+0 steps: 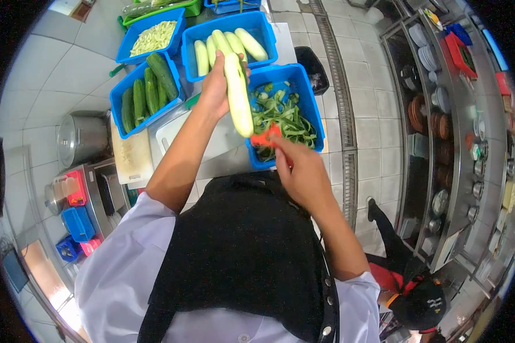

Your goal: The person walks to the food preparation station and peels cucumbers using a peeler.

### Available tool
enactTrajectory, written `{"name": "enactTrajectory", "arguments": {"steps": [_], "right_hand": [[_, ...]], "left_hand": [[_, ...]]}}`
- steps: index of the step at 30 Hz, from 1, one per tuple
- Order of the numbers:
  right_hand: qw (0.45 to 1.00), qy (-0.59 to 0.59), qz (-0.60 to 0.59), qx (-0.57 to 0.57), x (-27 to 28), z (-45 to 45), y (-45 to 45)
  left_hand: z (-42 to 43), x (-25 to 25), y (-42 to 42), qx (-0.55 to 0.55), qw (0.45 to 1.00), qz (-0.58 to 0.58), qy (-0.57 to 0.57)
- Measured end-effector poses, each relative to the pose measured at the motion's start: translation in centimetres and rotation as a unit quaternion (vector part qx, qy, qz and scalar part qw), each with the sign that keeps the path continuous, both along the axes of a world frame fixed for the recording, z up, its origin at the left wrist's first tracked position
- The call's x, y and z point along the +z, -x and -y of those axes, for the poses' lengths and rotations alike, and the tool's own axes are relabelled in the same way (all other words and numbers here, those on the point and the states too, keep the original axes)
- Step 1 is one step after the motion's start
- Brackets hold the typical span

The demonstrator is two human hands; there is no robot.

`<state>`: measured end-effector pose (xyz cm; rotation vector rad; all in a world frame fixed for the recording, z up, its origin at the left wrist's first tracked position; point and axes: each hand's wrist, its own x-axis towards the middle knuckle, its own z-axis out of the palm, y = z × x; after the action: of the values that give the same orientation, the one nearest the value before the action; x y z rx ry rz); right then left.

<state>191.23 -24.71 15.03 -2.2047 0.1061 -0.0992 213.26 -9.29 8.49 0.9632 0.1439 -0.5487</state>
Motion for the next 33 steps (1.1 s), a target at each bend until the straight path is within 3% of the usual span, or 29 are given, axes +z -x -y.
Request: {"name": "enactTrajectory", "arguments": {"steps": [4, 7, 14, 16, 18, 20, 21, 24, 28, 33], "right_hand": [[0.993, 0.023, 0.098, -0.059, 2.7, 0.1, -4.6], [0.992, 0.071, 0.090, -0.044, 2.5, -0.4, -5.9], [0.999, 0.045, 0.023, -0.003, 0.8, -1.5, -1.1], [0.998, 0.057, -0.019, 0.011, 1.0, -0.8, 0.4], [0.996, 0.054, -0.056, 0.035, 0.6, 0.3, 1.6], [0.996, 0.025, -0.079, 0.033, 1.1, 1.0, 2.2], [0.994, -0.005, -0.102, 0.031, 1.4, 1.3, 2.5], [0.984, -0.042, -0.174, 0.015, 3.2, 2.5, 1.9], [0.989, -0.066, -0.118, -0.059, 2.6, 3.5, 0.8], [0.992, -0.091, -0.067, -0.062, 2.9, 2.8, -1.2]], "left_hand": [[2.1, 1.8, 3.6, -0.073, 0.996, 0.024, -0.044], [2.9, 2.4, 4.3, -0.057, 0.998, 0.001, 0.003], [0.3, -1.5, 1.1, -0.001, 0.997, -0.006, 0.071], [-0.6, -3.3, 0.7, 0.031, 0.988, -0.133, 0.074], [-1.1, -4.8, 0.7, 0.034, 0.983, -0.163, 0.072], [-1.1, -6.0, 0.8, 0.065, 0.956, -0.271, 0.095], [-1.1, -6.5, 1.0, 0.058, 0.942, -0.302, 0.134], [0.0, -5.6, 1.7, 0.038, 0.938, -0.326, 0.109], [1.2, -3.5, 3.1, 0.041, 0.948, -0.306, 0.080], [0.6, -1.9, 4.9, -0.079, 0.978, -0.183, 0.054]]}}
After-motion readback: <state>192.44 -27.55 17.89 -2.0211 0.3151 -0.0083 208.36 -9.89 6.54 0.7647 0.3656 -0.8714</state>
